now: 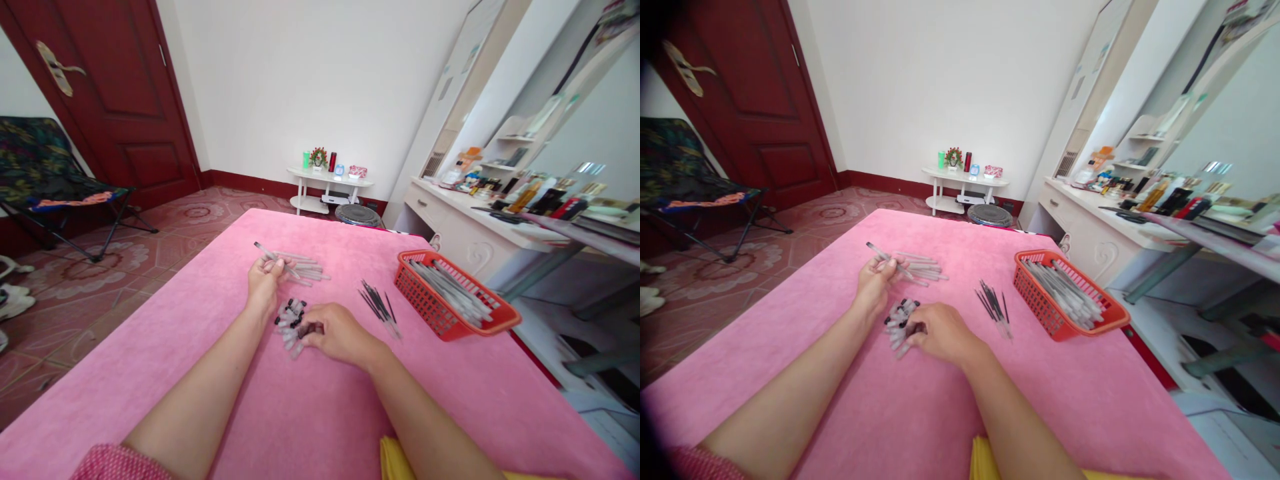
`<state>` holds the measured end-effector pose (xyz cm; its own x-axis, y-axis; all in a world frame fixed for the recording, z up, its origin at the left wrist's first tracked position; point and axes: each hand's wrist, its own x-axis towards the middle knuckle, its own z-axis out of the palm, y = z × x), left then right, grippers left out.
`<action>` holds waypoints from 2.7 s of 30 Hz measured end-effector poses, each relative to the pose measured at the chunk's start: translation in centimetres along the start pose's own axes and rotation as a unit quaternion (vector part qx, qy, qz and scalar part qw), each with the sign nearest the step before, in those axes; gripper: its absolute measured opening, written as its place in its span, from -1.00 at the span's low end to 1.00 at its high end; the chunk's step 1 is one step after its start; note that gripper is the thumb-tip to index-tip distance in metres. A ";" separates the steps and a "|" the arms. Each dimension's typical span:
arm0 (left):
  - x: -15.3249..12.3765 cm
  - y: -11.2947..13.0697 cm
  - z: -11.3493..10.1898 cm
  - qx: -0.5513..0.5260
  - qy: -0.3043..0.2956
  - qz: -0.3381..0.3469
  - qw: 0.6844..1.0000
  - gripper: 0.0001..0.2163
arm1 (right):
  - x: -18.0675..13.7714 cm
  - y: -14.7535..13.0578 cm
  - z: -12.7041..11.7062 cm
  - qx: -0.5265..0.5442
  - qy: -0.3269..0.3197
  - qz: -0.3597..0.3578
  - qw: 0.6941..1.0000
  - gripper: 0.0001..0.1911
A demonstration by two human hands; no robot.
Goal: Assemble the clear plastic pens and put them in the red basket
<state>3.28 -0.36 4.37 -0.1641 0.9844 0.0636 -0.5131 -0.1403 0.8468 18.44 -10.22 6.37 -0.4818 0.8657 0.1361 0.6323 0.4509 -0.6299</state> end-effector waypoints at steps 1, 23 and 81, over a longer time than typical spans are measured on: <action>-0.1 0.1 0.0 -0.006 0.001 -0.010 1.000 -0.71 | 0.0 -0.3 0.1 0.007 -0.021 -0.010 1.000 -0.84; -0.8 -0.1 0.6 -0.060 -0.076 -0.120 0.988 -0.83 | 0.5 2.2 -2.7 0.442 0.245 0.191 0.842 -0.69; -3.9 -0.7 3.3 0.081 -0.324 -0.048 0.941 -0.75 | 0.5 2.3 -3.4 0.100 0.188 0.096 0.972 -0.82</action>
<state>7.05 -3.70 5.28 0.4513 0.8577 0.2463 -0.3555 -0.0803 0.9312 21.72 -8.03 7.53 -0.0877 0.9649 0.2474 0.5393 0.2548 -0.8027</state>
